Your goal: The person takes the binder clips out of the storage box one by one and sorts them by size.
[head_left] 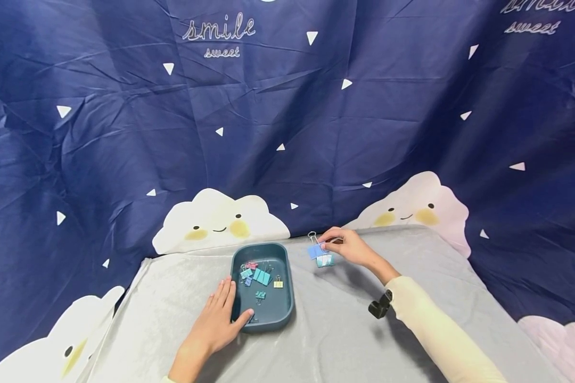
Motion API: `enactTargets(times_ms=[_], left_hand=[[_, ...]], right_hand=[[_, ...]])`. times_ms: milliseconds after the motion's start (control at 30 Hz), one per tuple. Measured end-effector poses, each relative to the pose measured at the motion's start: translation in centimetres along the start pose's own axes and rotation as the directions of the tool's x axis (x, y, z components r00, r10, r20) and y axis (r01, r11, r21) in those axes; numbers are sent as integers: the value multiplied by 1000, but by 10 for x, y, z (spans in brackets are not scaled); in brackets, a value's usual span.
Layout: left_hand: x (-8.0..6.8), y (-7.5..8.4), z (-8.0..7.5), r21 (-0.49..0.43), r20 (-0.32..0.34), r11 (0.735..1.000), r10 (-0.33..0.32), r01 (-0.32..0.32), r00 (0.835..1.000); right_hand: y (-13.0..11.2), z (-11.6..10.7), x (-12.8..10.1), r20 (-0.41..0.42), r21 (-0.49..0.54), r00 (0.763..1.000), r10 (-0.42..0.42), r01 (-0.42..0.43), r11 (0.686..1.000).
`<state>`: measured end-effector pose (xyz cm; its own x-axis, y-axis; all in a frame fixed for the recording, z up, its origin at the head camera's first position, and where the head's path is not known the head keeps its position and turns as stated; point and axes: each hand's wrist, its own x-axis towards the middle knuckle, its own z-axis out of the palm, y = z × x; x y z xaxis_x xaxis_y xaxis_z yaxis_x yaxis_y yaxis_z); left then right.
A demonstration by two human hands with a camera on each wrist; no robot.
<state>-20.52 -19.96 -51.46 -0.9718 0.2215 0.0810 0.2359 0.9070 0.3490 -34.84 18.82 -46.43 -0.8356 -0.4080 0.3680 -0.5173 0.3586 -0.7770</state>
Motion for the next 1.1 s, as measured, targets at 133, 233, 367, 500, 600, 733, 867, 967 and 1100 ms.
enactTargets(times_ms=[133, 233, 367, 500, 600, 733, 867, 967, 1100], left_hand=[[1, 0, 0, -1, 2, 1000, 2, -1, 1000], [1, 0, 0, -4, 5, 1000, 0, 0, 1000], [1, 1, -2, 1, 5, 1000, 2, -2, 1000], [0, 2, -2, 5, 9, 1000, 7, -7, 1000], [0, 3, -3, 0, 15, 1000, 8, -8, 1000], [1, 3, -3, -4, 18, 1000, 6, -6, 1000], [1, 3, -4, 0, 19, 1000, 5, -5, 1000], [1, 3, -3, 1, 16, 1000, 5, -5, 1000], [1, 3, -3, 2, 11, 1000, 4, -4, 1000]], right_hand=[[5, -7, -4, -7, 13, 1000, 25, -25, 1000], [8, -11, -7, -12, 24, 999, 44, -44, 999], [14, -16, -12, -31, 35, 998, 63, -62, 997], [20, -21, -19, -53, 38, 995, 85, -83, 996], [24, -24, -23, -64, 41, 993, 100, -97, 994], [28, -29, -29, -75, 44, 991, 114, -111, 993], [31, -33, -34, -85, 38, 988, 129, -127, 991], [35, -36, -37, -92, 22, 986, 138, -136, 990], [42, -38, -41, -115, -5, 982, 151, -153, 988]])
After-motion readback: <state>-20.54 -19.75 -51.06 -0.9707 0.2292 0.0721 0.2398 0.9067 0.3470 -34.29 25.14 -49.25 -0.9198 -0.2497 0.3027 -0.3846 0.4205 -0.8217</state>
